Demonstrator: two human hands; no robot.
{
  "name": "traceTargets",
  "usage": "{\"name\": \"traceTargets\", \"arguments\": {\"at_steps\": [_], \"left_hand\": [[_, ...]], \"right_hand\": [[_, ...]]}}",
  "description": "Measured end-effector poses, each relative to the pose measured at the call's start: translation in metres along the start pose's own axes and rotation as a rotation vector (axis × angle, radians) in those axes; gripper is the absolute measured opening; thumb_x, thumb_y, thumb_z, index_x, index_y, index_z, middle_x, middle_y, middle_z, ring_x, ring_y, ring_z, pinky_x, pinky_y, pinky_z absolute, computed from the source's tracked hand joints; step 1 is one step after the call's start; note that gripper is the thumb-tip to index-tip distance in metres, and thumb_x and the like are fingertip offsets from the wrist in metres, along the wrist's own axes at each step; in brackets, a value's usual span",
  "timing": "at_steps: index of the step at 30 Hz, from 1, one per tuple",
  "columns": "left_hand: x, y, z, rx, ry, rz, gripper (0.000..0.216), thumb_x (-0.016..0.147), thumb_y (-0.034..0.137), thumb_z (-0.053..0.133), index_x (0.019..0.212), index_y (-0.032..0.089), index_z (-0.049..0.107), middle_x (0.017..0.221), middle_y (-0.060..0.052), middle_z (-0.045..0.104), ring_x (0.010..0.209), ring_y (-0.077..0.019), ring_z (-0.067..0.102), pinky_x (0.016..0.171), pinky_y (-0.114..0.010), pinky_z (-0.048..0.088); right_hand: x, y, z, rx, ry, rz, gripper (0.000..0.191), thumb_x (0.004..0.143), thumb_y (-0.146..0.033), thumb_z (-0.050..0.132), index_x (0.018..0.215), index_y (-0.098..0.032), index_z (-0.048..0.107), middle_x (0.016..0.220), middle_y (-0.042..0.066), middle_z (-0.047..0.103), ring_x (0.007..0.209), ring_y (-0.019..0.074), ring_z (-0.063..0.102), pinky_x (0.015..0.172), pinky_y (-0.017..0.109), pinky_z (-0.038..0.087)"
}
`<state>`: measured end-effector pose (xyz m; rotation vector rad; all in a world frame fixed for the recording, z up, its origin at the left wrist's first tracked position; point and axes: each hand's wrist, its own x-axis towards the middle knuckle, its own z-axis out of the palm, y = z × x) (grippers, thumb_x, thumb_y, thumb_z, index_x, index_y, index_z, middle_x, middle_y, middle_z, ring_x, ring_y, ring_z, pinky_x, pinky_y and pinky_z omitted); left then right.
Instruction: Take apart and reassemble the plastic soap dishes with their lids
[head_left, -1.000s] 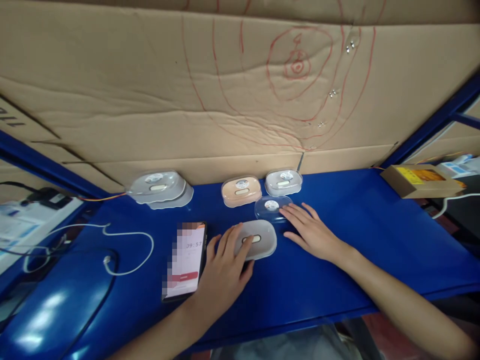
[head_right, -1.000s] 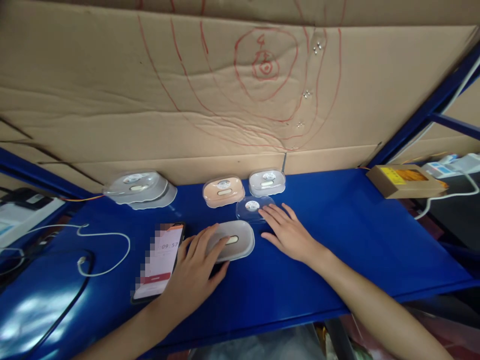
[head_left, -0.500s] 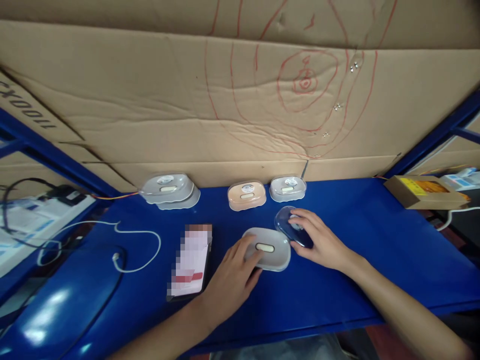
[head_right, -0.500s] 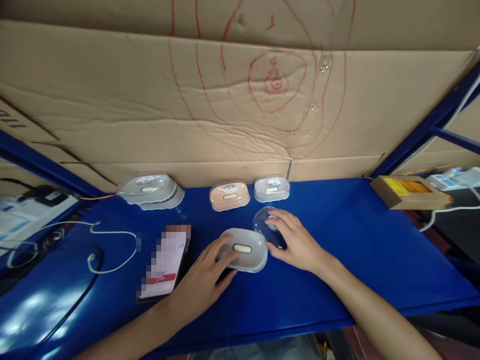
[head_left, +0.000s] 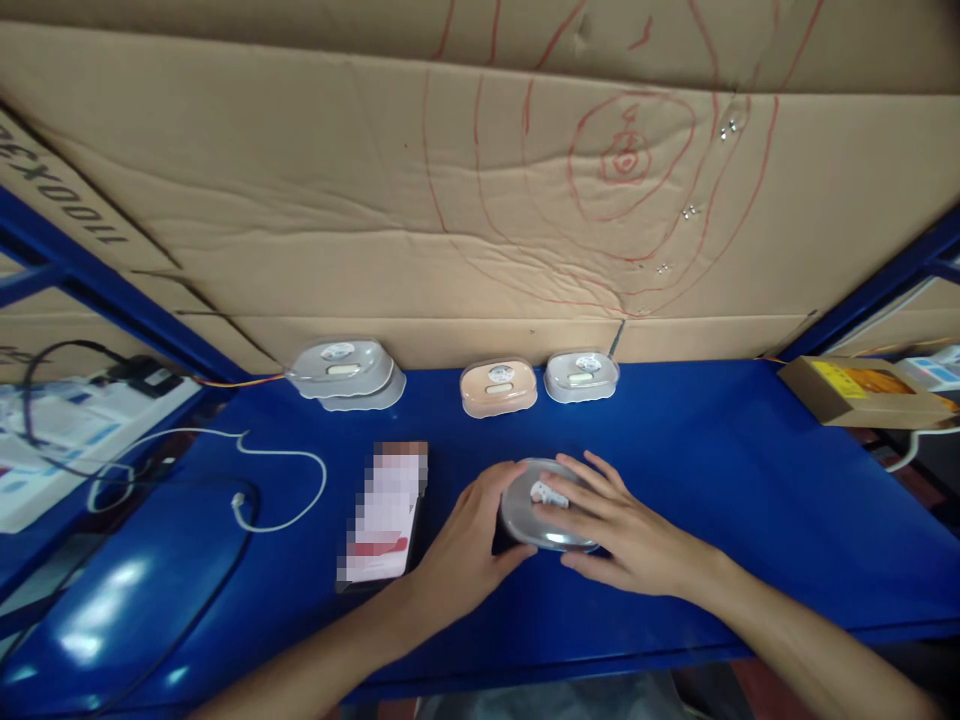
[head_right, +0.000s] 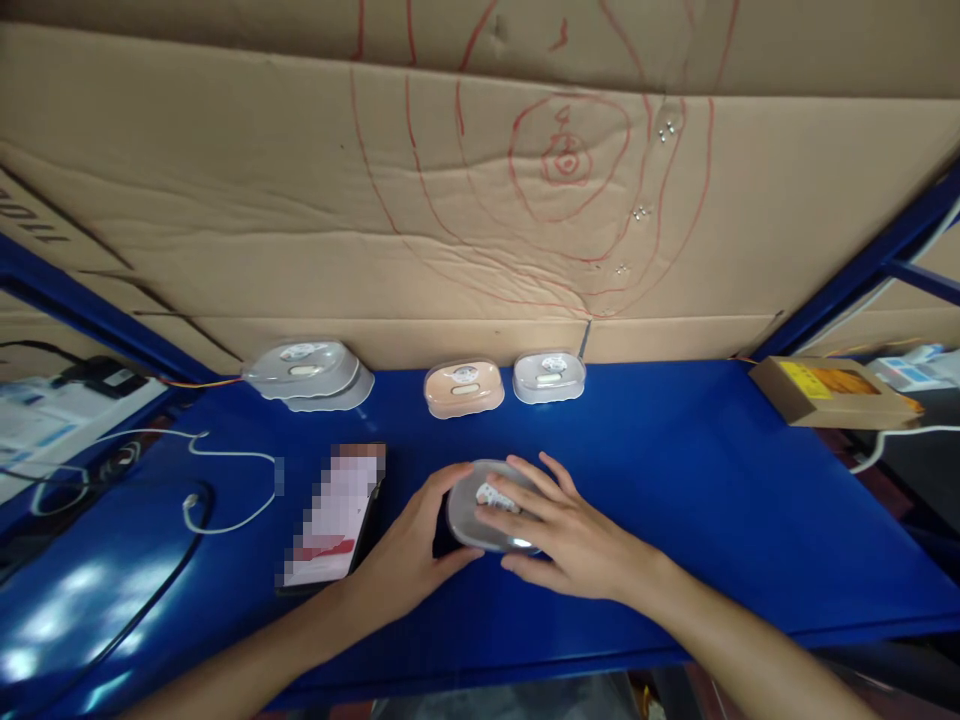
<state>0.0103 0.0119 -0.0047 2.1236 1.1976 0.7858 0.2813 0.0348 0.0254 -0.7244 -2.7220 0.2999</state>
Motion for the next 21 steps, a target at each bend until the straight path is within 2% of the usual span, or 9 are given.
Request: {"name": "traceTargets", "arguments": {"at_steps": [3, 6, 9, 12, 15, 17, 19, 21], "left_hand": [[0.000, 0.003, 0.001, -0.365, 0.018, -0.098, 0.079, 0.089, 0.022, 0.077, 0.153, 0.034, 0.031, 0.161, -0.014, 0.043, 0.146, -0.0301, 0.051, 0.118, -0.054, 0.046], [0.002, 0.007, -0.004, -0.766, 0.008, -0.250, 0.089, 0.084, 0.031, 0.083, 0.153, 0.037, 0.029, 0.164, -0.015, 0.039, 0.139, -0.0306, 0.058, 0.108, -0.049, 0.055], [0.008, 0.013, -0.012, -0.949, 0.029, -0.428, 0.085, 0.091, 0.040, 0.076, 0.158, 0.037, 0.025, 0.161, -0.014, 0.046, 0.137, -0.0302, 0.060, 0.107, -0.049, 0.055], [0.012, 0.021, -0.018, -0.994, -0.007, -0.528, 0.073, 0.094, 0.043, 0.073, 0.157, 0.030, 0.038, 0.144, -0.013, 0.064, 0.133, -0.0300, 0.063, 0.110, -0.048, 0.052], [0.011, 0.026, -0.019, -1.061, 0.001, -0.490, 0.069, 0.083, 0.042, 0.086, 0.143, 0.024, 0.056, 0.139, -0.013, 0.068, 0.132, -0.0330, 0.063, 0.109, -0.046, 0.051], [0.008, 0.027, -0.020, -1.085, 0.018, -0.394, 0.070, 0.078, 0.043, 0.091, 0.138, 0.025, 0.058, 0.139, -0.012, 0.067, 0.130, -0.0343, 0.064, 0.105, -0.046, 0.055], [0.004, 0.026, -0.021, -1.034, 0.005, -0.252, 0.070, 0.079, 0.042, 0.091, 0.137, 0.030, 0.056, 0.139, -0.011, 0.066, 0.128, -0.0341, 0.066, 0.099, -0.045, 0.058], [0.001, 0.024, -0.021, -0.836, 0.026, -0.089, 0.053, 0.088, 0.033, 0.084, 0.133, 0.034, 0.056, 0.144, -0.009, 0.062, 0.135, -0.0324, 0.061, 0.104, -0.048, 0.056]], "right_hand": [[-0.002, -0.001, 0.000, 0.012, 0.005, 0.009, 0.066, 0.102, -0.034, 0.065, 0.162, -0.026, 0.039, 0.173, 0.012, 0.030, 0.164, 0.0339, 0.014, 0.125, 0.063, 0.034], [-0.001, -0.001, 0.002, 0.005, 0.038, 0.016, 0.069, 0.100, -0.032, 0.068, 0.162, -0.024, 0.039, 0.174, 0.015, 0.026, 0.163, 0.0352, 0.017, 0.123, 0.060, 0.040], [-0.001, 0.000, 0.005, -0.040, 0.052, -0.015, 0.068, 0.100, -0.031, 0.068, 0.162, -0.027, 0.040, 0.174, 0.015, 0.027, 0.162, 0.0368, 0.018, 0.124, 0.065, 0.035], [-0.003, -0.001, 0.008, -0.065, 0.066, -0.058, 0.072, 0.099, -0.033, 0.071, 0.162, -0.034, 0.037, 0.175, 0.012, 0.025, 0.161, 0.0386, 0.021, 0.124, 0.072, 0.026], [-0.005, -0.003, 0.008, 0.079, 0.233, 0.057, 0.099, 0.088, -0.054, 0.080, 0.166, -0.033, 0.024, 0.177, 0.018, 0.010, 0.161, 0.0449, 0.018, 0.122, 0.076, 0.024], [-0.005, -0.003, 0.005, 0.298, 0.371, 0.233, 0.115, 0.083, -0.063, 0.081, 0.168, -0.028, 0.012, 0.175, 0.023, 0.011, 0.159, 0.0447, 0.025, 0.121, 0.069, 0.035], [-0.004, 0.000, 0.002, 0.519, 0.389, 0.346, 0.111, 0.087, -0.060, 0.079, 0.167, -0.026, 0.010, 0.168, 0.025, 0.032, 0.148, 0.0378, 0.048, 0.113, 0.056, 0.050], [-0.004, 0.007, 0.001, 0.579, 0.383, 0.289, 0.088, 0.092, -0.050, 0.077, 0.160, -0.027, 0.026, 0.151, 0.019, 0.055, 0.133, 0.0313, 0.063, 0.106, 0.047, 0.057]]}}
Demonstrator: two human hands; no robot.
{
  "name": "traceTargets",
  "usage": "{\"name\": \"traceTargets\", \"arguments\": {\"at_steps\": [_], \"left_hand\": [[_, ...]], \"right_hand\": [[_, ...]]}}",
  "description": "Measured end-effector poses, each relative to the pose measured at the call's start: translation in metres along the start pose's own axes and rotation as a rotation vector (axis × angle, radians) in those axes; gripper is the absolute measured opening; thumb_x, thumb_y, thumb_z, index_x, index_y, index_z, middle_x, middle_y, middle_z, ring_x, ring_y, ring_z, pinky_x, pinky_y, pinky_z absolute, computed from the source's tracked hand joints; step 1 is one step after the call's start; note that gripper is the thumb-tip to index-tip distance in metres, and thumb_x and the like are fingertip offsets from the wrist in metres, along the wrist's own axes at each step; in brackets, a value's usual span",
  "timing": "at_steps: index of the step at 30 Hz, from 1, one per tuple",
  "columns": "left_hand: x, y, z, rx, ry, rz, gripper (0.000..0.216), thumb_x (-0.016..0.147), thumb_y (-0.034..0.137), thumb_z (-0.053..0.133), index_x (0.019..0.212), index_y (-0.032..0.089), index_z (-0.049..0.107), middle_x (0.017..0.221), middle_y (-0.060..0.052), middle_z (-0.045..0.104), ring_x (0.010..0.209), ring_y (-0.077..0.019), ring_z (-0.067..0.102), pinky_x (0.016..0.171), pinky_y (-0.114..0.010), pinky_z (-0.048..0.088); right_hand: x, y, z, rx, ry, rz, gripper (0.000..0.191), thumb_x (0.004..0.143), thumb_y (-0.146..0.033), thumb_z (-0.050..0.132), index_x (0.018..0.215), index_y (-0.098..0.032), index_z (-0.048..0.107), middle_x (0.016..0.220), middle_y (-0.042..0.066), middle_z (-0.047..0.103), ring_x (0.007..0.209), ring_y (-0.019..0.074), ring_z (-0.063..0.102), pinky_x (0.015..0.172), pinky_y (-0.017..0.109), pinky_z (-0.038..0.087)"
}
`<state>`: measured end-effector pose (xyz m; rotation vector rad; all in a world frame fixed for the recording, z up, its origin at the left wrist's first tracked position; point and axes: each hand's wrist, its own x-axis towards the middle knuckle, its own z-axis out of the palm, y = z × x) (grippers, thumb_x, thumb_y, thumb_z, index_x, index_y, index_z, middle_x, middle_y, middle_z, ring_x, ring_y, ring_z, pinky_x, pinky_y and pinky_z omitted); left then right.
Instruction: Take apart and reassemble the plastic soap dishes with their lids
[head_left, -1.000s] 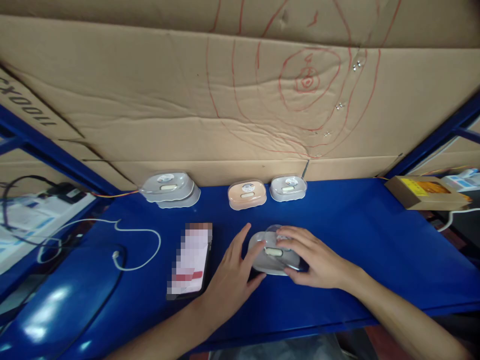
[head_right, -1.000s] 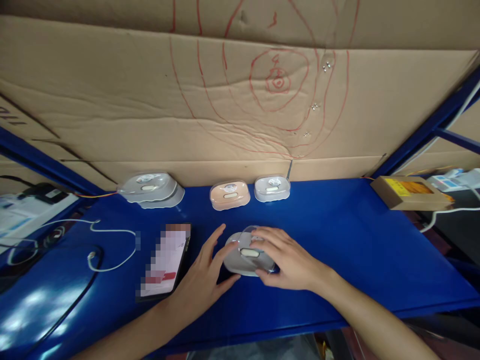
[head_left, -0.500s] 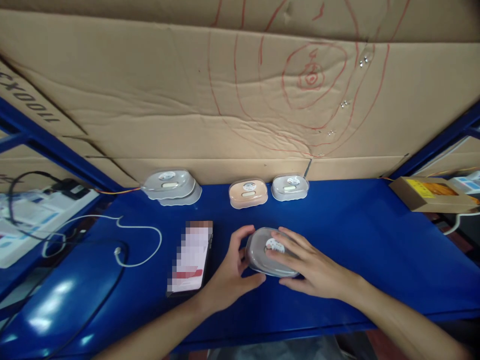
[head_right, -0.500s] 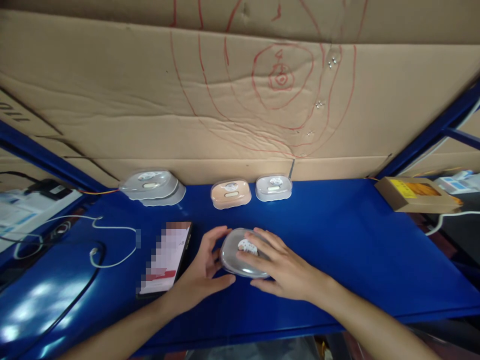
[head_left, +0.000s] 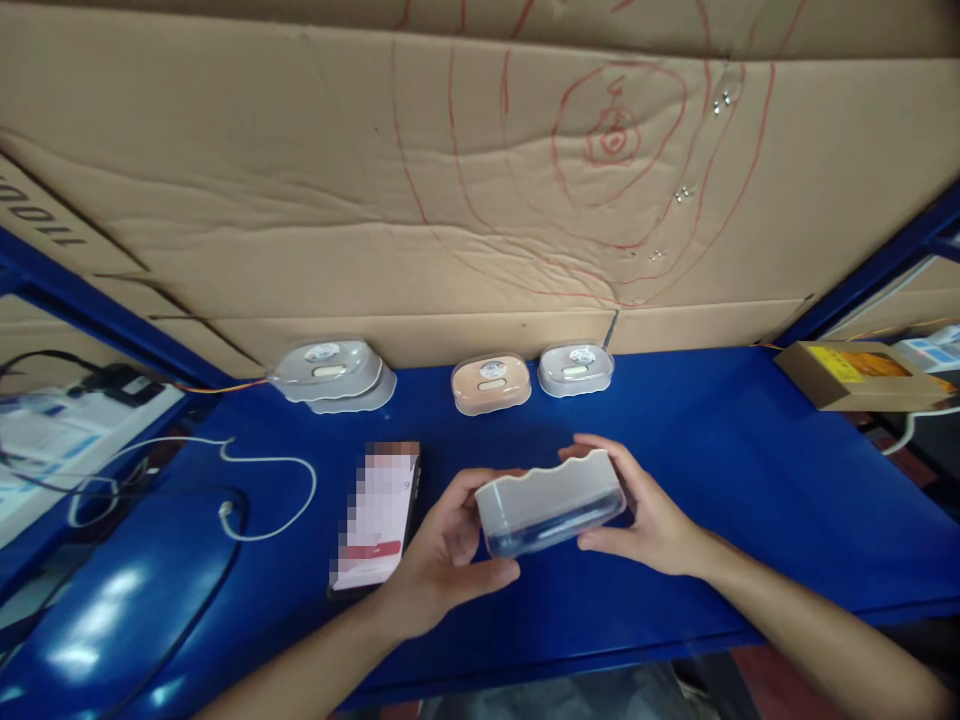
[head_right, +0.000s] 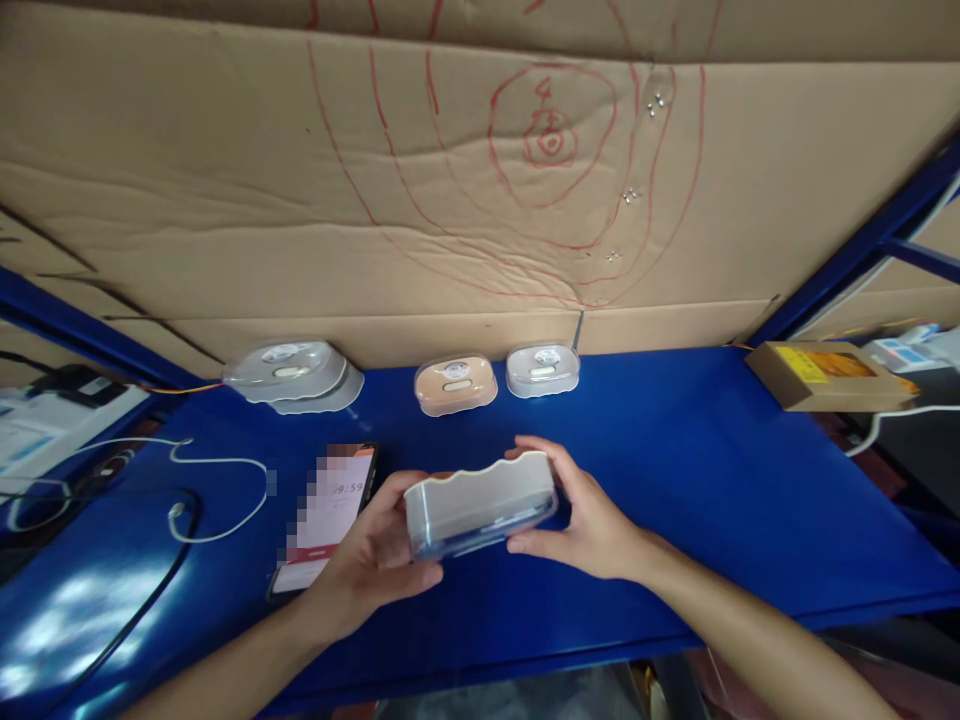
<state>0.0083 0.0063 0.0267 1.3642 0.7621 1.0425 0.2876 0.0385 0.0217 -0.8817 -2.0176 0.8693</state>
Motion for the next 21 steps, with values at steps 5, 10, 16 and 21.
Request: {"name": "traceTargets", "arguments": {"at_steps": [5, 10, 16, 21], "left_hand": [[-0.003, -0.005, -0.002, 0.557, 0.099, 0.398, 0.031, 0.102, 0.005, 0.051, 0.114, 0.033, 0.060, 0.145, -0.005, 0.057, 0.152, -0.0259, 0.043, 0.123, -0.056, 0.038], [0.000, -0.001, 0.002, 0.208, 0.059, -0.056, 0.060, 0.086, 0.041, 0.085, 0.134, 0.029, 0.051, 0.133, -0.011, 0.066, 0.126, -0.0309, 0.064, 0.103, -0.047, 0.054], [0.008, 0.001, 0.008, -0.274, 0.182, -0.540, 0.077, 0.083, 0.057, 0.083, 0.141, 0.029, 0.040, 0.107, -0.002, 0.069, 0.081, -0.0149, 0.067, 0.066, -0.024, 0.048], [0.014, 0.002, 0.004, -0.355, 0.255, -0.618, 0.062, 0.090, 0.061, 0.074, 0.135, 0.027, 0.048, 0.107, -0.001, 0.065, 0.075, -0.0129, 0.061, 0.054, -0.021, 0.040]], "right_hand": [[-0.002, 0.014, -0.007, -0.321, 0.087, -0.460, 0.041, 0.098, -0.019, 0.065, 0.136, -0.029, 0.054, 0.133, 0.011, 0.067, 0.137, 0.0333, 0.059, 0.113, 0.056, 0.046], [-0.005, -0.003, -0.003, -0.022, 0.073, -0.052, 0.070, 0.098, -0.053, 0.067, 0.155, -0.028, 0.035, 0.125, 0.012, 0.071, 0.108, 0.0293, 0.073, 0.091, 0.042, 0.061], [0.002, -0.002, 0.001, 0.116, -0.064, 0.339, 0.050, 0.111, -0.053, 0.035, 0.152, -0.026, 0.041, 0.134, 0.011, 0.068, 0.112, 0.0244, 0.071, 0.092, 0.038, 0.062], [-0.001, 0.009, -0.003, -0.154, -0.127, 0.099, 0.085, 0.099, -0.057, 0.064, 0.166, -0.030, 0.020, 0.166, 0.017, 0.039, 0.141, 0.0325, 0.054, 0.117, 0.052, 0.047]]}}
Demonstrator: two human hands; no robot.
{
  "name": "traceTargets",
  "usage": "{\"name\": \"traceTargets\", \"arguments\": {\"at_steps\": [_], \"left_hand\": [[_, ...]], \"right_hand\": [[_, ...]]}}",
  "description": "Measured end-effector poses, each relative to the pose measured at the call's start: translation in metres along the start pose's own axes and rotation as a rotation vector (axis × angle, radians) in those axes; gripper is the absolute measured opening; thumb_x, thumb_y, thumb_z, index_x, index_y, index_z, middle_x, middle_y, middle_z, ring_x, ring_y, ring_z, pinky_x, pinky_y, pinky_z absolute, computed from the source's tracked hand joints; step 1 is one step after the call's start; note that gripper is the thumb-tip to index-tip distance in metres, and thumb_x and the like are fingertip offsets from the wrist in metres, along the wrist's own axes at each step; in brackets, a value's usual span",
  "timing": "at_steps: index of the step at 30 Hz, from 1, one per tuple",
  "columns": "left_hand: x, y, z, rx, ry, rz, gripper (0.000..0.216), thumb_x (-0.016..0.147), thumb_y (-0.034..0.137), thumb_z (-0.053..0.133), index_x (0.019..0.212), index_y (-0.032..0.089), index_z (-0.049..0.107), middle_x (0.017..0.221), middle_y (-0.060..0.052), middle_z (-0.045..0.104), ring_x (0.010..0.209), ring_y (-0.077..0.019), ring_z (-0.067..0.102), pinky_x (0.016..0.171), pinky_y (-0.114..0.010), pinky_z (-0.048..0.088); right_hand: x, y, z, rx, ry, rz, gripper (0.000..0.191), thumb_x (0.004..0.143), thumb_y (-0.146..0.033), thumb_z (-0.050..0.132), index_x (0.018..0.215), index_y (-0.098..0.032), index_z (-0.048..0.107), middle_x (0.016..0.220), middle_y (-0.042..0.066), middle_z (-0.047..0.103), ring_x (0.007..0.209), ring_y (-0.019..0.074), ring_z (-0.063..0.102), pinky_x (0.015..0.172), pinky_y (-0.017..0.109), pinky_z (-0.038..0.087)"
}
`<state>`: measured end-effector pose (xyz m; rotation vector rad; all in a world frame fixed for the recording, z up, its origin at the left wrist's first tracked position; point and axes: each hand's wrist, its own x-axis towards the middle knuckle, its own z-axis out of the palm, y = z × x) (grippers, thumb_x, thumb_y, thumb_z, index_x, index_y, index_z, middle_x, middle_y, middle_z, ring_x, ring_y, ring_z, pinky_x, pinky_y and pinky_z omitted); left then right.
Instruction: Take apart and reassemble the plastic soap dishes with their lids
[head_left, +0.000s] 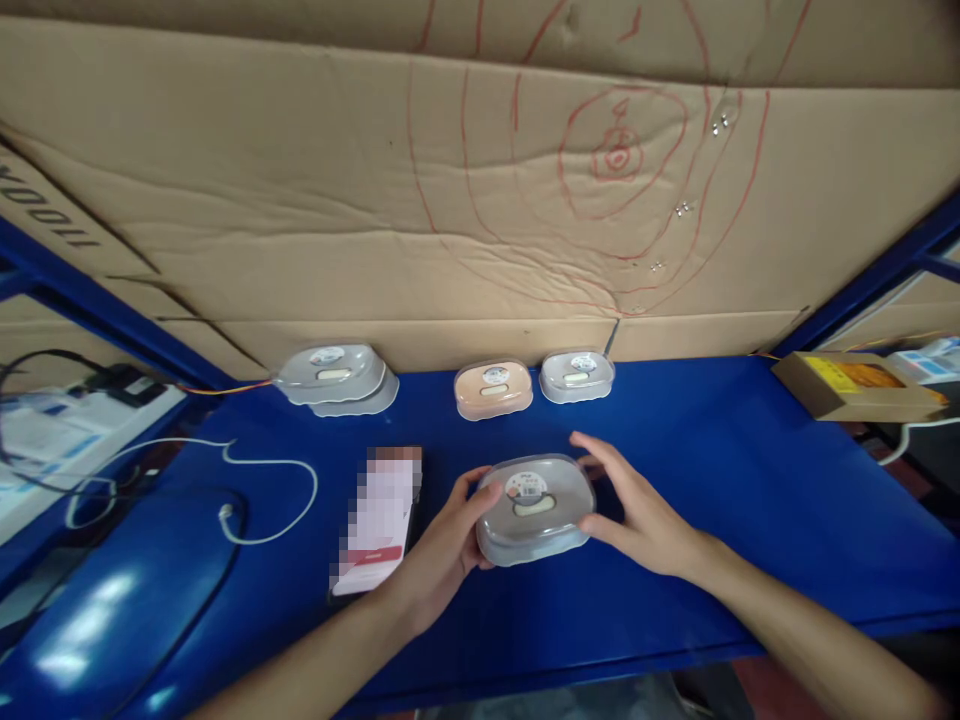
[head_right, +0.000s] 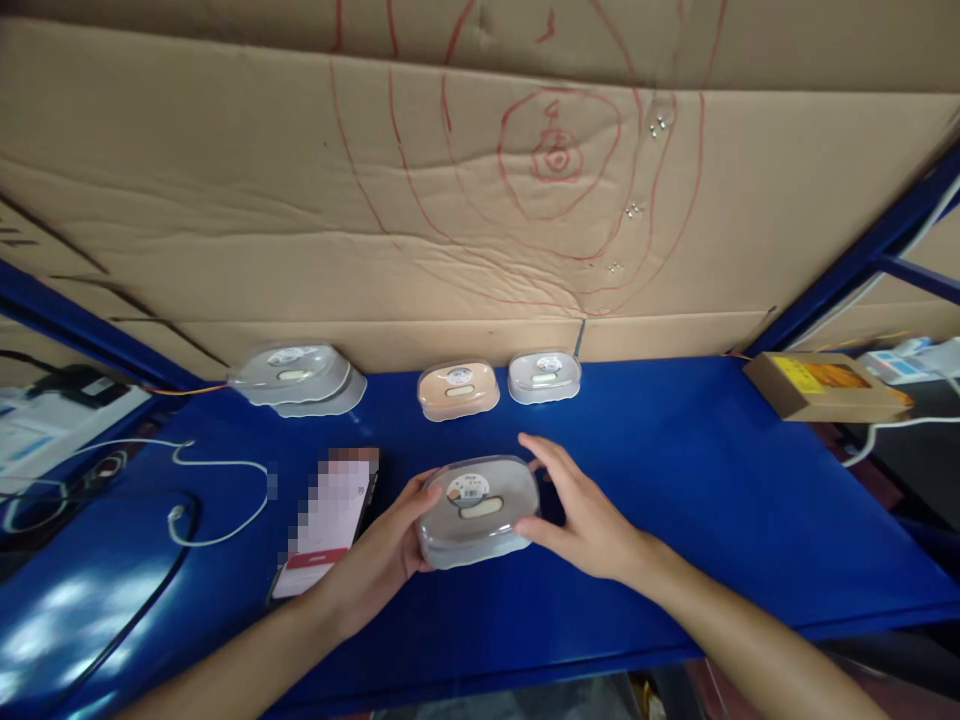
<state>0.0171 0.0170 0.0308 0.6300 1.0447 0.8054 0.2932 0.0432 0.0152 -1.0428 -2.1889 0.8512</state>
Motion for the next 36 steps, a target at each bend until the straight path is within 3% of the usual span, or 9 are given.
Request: {"name": "traceTargets", "arguments": {"at_steps": [3, 6, 9, 12, 14, 23, 29, 33, 36], "left_hand": [[0.001, -0.001, 0.001, -0.007, -0.029, -0.009, 0.055, 0.095, 0.063, 0.067, 0.131, 0.024, 0.054, 0.101, -0.002, 0.065, 0.074, -0.0131, 0.060, 0.051, -0.020, 0.038], [0.002, -0.003, 0.002, -0.056, -0.017, 0.037, 0.056, 0.099, 0.062, 0.062, 0.137, 0.023, 0.052, 0.104, -0.004, 0.066, 0.075, -0.0136, 0.061, 0.056, -0.022, 0.045], [0.001, -0.004, 0.002, -0.154, 0.043, 0.078, 0.061, 0.104, 0.057, 0.055, 0.154, 0.027, 0.037, 0.128, -0.011, 0.066, 0.101, -0.0202, 0.069, 0.083, -0.032, 0.056], [-0.003, -0.002, 0.001, -0.172, 0.039, 0.132, 0.062, 0.106, 0.052, 0.054, 0.159, 0.031, 0.030, 0.152, -0.013, 0.054, 0.133, -0.0263, 0.059, 0.111, -0.044, 0.048], [-0.007, -0.002, 0.001, -0.108, 0.011, 0.160, 0.064, 0.103, 0.050, 0.058, 0.159, 0.033, 0.032, 0.160, -0.012, 0.046, 0.142, -0.0281, 0.052, 0.117, -0.046, 0.043], [-0.016, -0.007, 0.004, 0.189, -0.084, 0.098, 0.074, 0.097, 0.048, 0.065, 0.159, 0.036, 0.028, 0.160, -0.012, 0.044, 0.132, -0.0295, 0.059, 0.112, -0.049, 0.045], [-0.015, -0.007, 0.005, 0.176, -0.094, 0.120, 0.074, 0.096, 0.042, 0.064, 0.159, 0.032, 0.028, 0.155, -0.014, 0.046, 0.127, -0.0285, 0.061, 0.107, -0.048, 0.049], [-0.013, -0.011, 0.005, 0.220, -0.115, 0.131, 0.071, 0.094, 0.039, 0.063, 0.157, 0.029, 0.031, 0.152, -0.015, 0.047, 0.123, -0.0278, 0.062, 0.102, -0.045, 0.052], [-0.008, -0.016, 0.003, 0.256, -0.103, 0.112, 0.065, 0.095, 0.038, 0.060, 0.155, 0.029, 0.035, 0.150, -0.014, 0.048, 0.119, -0.0265, 0.065, 0.101, -0.044, 0.052]], "right_hand": [[-0.001, 0.000, 0.000, -0.194, -0.159, -0.021, 0.092, 0.091, -0.055, 0.077, 0.165, -0.036, 0.026, 0.171, 0.012, 0.033, 0.152, 0.0376, 0.043, 0.120, 0.058, 0.042], [0.002, 0.005, 0.002, -0.271, -0.156, 0.008, 0.090, 0.092, -0.046, 0.078, 0.165, -0.038, 0.027, 0.173, 0.010, 0.028, 0.153, 0.0360, 0.041, 0.119, 0.055, 0.046], [0.008, 0.019, -0.001, -0.293, -0.066, 0.012, 0.084, 0.095, -0.037, 0.073, 0.165, -0.037, 0.027, 0.174, 0.009, 0.028, 0.155, 0.0328, 0.040, 0.121, 0.052, 0.045], [0.016, 0.037, -0.011, -0.373, 0.041, 0.061, 0.078, 0.096, -0.033, 0.069, 0.164, -0.038, 0.031, 0.173, 0.008, 0.028, 0.154, 0.0331, 0.041, 0.120, 0.052, 0.046], [0.019, 0.048, -0.018, -0.443, 0.110, 0.095, 0.075, 0.097, -0.033, 0.067, 0.164, -0.037, 0.032, 0.174, 0.008, 0.027, 0.154, 0.0347, 0.041, 0.119, 0.054, 0.046], [0.013, 0.081, -0.036, -0.688, 0.168, 0.129, 0.080, 0.098, -0.026, 0.058, 0.168, -0.034, 0.019, 0.173, 0.015, 0.027, 0.154, 0.0391, 0.038, 0.117, 0.061, 0.042], [0.010, 0.056, -0.033, -0.831, 0.197, 0.082, 0.074, 0.105, -0.044, 0.054, 0.169, -0.035, 0.017, 0.177, 0.014, 0.013, 0.160, 0.0408, 0.024, 0.118, 0.066, 0.034], [0.018, 0.032, -0.019, -0.890, 0.062, -0.052, 0.066, 0.108, -0.049, 0.049, 0.167, -0.033, 0.024, 0.171, 0.010, 0.034, 0.157, 0.0325, 0.034, 0.124, 0.060, 0.031], [0.025, 0.025, -0.014, -0.950, 0.134, -0.052, 0.057, 0.108, -0.047, 0.050, 0.160, -0.026, 0.041, 0.162, 0.012, 0.049, 0.152, 0.0336, 0.043, 0.122, 0.060, 0.035]]}}
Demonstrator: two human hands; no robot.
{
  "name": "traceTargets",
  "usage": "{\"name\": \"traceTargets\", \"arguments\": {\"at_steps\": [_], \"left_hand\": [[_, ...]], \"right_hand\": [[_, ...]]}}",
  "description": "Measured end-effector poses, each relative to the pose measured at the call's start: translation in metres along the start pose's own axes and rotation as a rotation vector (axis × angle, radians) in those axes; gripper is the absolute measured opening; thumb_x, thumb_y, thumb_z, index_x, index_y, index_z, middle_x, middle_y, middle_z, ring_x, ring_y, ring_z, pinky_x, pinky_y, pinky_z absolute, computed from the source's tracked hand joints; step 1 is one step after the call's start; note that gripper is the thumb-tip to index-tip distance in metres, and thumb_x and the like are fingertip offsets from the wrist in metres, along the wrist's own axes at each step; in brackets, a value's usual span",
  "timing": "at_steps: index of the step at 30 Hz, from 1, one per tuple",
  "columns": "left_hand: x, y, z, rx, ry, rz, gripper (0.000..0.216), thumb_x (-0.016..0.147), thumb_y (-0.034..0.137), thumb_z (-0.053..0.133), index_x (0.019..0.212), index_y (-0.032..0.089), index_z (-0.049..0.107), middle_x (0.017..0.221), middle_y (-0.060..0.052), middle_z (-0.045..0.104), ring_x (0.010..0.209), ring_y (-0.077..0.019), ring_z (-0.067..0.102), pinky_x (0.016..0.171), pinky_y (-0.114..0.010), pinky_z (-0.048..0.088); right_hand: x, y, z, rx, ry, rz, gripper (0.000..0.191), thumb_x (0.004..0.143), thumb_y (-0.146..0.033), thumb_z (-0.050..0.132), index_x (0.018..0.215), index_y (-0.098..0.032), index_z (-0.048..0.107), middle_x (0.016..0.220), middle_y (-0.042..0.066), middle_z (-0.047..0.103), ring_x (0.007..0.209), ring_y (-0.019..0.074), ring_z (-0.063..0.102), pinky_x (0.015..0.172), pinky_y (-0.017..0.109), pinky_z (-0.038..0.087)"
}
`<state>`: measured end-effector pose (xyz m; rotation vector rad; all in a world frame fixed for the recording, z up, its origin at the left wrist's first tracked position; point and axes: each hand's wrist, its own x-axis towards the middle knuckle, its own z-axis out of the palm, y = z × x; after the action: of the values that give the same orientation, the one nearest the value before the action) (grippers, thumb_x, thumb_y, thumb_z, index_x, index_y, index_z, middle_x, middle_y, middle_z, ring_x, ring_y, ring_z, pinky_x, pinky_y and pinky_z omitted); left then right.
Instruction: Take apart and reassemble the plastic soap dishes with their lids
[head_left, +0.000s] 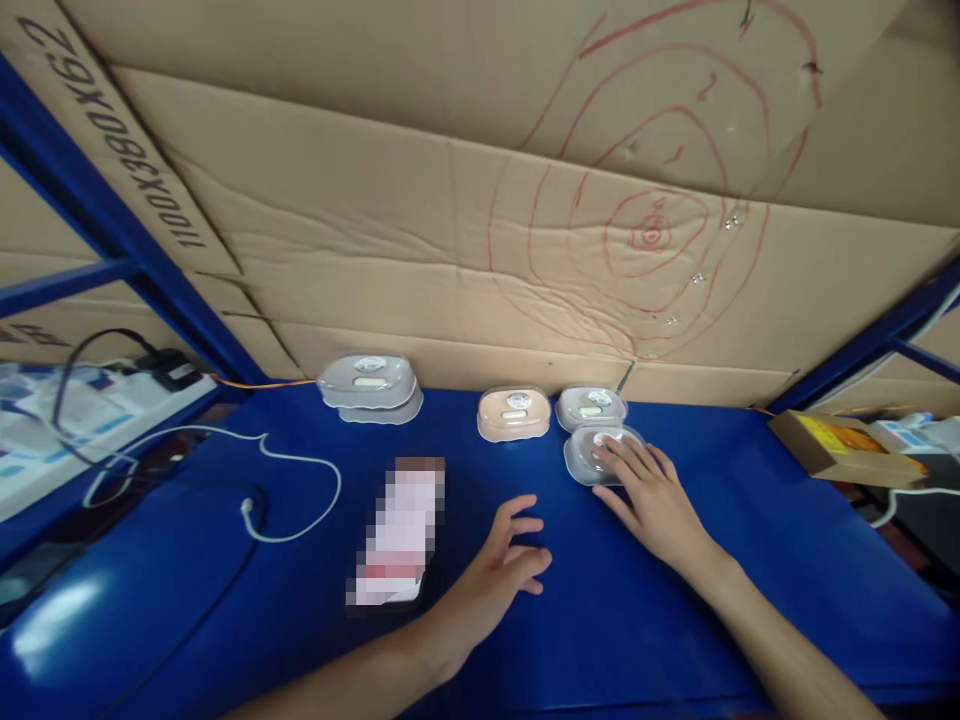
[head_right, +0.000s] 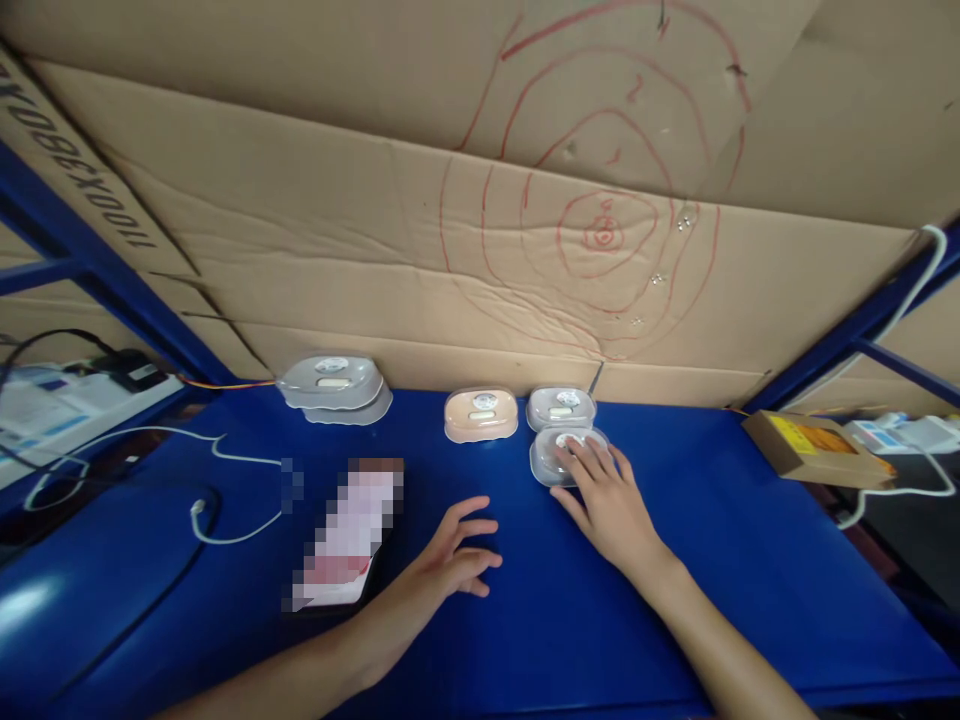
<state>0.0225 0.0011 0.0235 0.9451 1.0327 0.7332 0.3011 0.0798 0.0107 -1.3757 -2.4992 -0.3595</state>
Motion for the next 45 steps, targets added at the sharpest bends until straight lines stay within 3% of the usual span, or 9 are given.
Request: {"name": "traceTargets", "arguments": {"at_steps": [3, 8, 13, 18, 23, 26, 32, 37, 45], "left_hand": [[0.004, -0.003, 0.001, -0.009, 0.013, -0.012, 0.061, 0.096, 0.039, 0.059, 0.152, 0.028, 0.038, 0.147, -0.014, 0.050, 0.117, -0.0264, 0.065, 0.097, -0.042, 0.053], [0.008, -0.004, 0.001, -0.047, 0.073, 0.017, 0.058, 0.095, 0.044, 0.058, 0.147, 0.023, 0.040, 0.141, -0.016, 0.052, 0.116, -0.0271, 0.065, 0.090, -0.039, 0.055], [0.019, -0.007, -0.010, -0.036, 0.274, 0.147, 0.056, 0.098, 0.049, 0.054, 0.147, 0.026, 0.039, 0.159, -0.015, 0.039, 0.144, -0.0287, 0.048, 0.110, -0.041, 0.046], [0.024, -0.006, -0.020, 0.146, 0.378, 0.360, 0.060, 0.098, 0.044, 0.057, 0.151, 0.027, 0.036, 0.164, -0.014, 0.037, 0.155, -0.0315, 0.034, 0.123, -0.051, 0.034], [0.018, -0.016, -0.022, 0.979, 0.327, 0.712, 0.069, 0.089, 0.032, 0.072, 0.154, 0.034, 0.049, 0.177, -0.009, 0.018, 0.161, -0.0438, 0.017, 0.127, -0.069, 0.016], [0.022, -0.021, -0.026, 1.273, 0.318, 0.694, 0.077, 0.088, 0.024, 0.071, 0.159, 0.037, 0.043, 0.175, -0.010, 0.025, 0.159, -0.0449, 0.024, 0.123, -0.072, 0.023], [0.025, -0.015, -0.031, 1.285, 0.315, 0.559, 0.070, 0.086, 0.025, 0.072, 0.153, 0.032, 0.053, 0.165, -0.011, 0.045, 0.145, -0.0395, 0.050, 0.117, -0.056, 0.045], [0.019, -0.016, -0.025, 1.265, 0.296, 0.568, 0.073, 0.083, 0.021, 0.070, 0.153, 0.032, 0.052, 0.166, -0.011, 0.042, 0.137, -0.0385, 0.057, 0.114, -0.054, 0.049], [0.017, -0.016, -0.023, 1.276, 0.239, 0.547, 0.072, 0.086, 0.023, 0.069, 0.155, 0.031, 0.050, 0.168, -0.013, 0.039, 0.142, -0.0409, 0.053, 0.115, -0.057, 0.048]], "right_hand": [[0.013, -0.009, 0.000, -0.002, 0.045, -0.003, 0.052, 0.108, -0.044, 0.051, 0.155, -0.020, 0.048, 0.161, 0.015, 0.050, 0.153, 0.0345, 0.041, 0.124, 0.060, 0.034], [0.073, -0.037, 0.013, 0.169, -0.083, -0.107, 0.067, 0.104, -0.032, 0.055, 0.165, -0.021, 0.031, 0.171, 0.016, 0.032, 0.160, 0.0363, 0.027, 0.128, 0.062, 0.027], [0.127, -0.057, 0.032, 0.189, -0.102, -0.117, 0.083, 0.096, -0.030, 0.068, 0.166, -0.017, 0.026, 0.170, 0.022, 0.033, 0.159, 0.0419, 0.027, 0.125, 0.068, 0.027], [0.084, -0.067, 0.023, 0.188, -0.139, -0.180, 0.076, 0.097, -0.028, 0.066, 0.165, -0.019, 0.032, 0.170, 0.018, 0.034, 0.158, 0.0409, 0.030, 0.125, 0.067, 0.029], [0.023, -0.040, 0.004, 0.298, -0.220, -0.311, 0.080, 0.104, -0.051, 0.058, 0.169, -0.031, 0.015, 0.174, 0.009, 0.028, 0.159, 0.0344, 0.029, 0.126, 0.064, 0.031], [0.009, -0.015, 0.003, 0.264, -0.163, -0.232, 0.071, 0.108, -0.048, 0.051, 0.169, -0.030, 0.019, 0.171, 0.010, 0.035, 0.158, 0.0330, 0.033, 0.127, 0.064, 0.029], [-0.002, 0.014, 0.004, 0.176, -0.104, -0.130, 0.053, 0.100, -0.016, 0.052, 0.151, -0.029, 0.054, 0.161, 0.009, 0.052, 0.149, 0.0342, 0.047, 0.120, 0.063, 0.040], [-0.001, 0.023, -0.003, 0.230, -0.112, -0.134, 0.075, 0.088, 0.003, 0.042, 0.154, -0.032, 0.050, 0.159, 0.008, 0.053, 0.149, 0.0298, 0.046, 0.119, 0.060, 0.041], [0.003, 0.077, 0.001, 0.388, -0.138, 0.051, 0.091, 0.088, -0.034, 0.075, 0.165, -0.036, 0.026, 0.170, 0.013, 0.035, 0.159, 0.0373, 0.028, 0.125, 0.070, 0.021]]}}
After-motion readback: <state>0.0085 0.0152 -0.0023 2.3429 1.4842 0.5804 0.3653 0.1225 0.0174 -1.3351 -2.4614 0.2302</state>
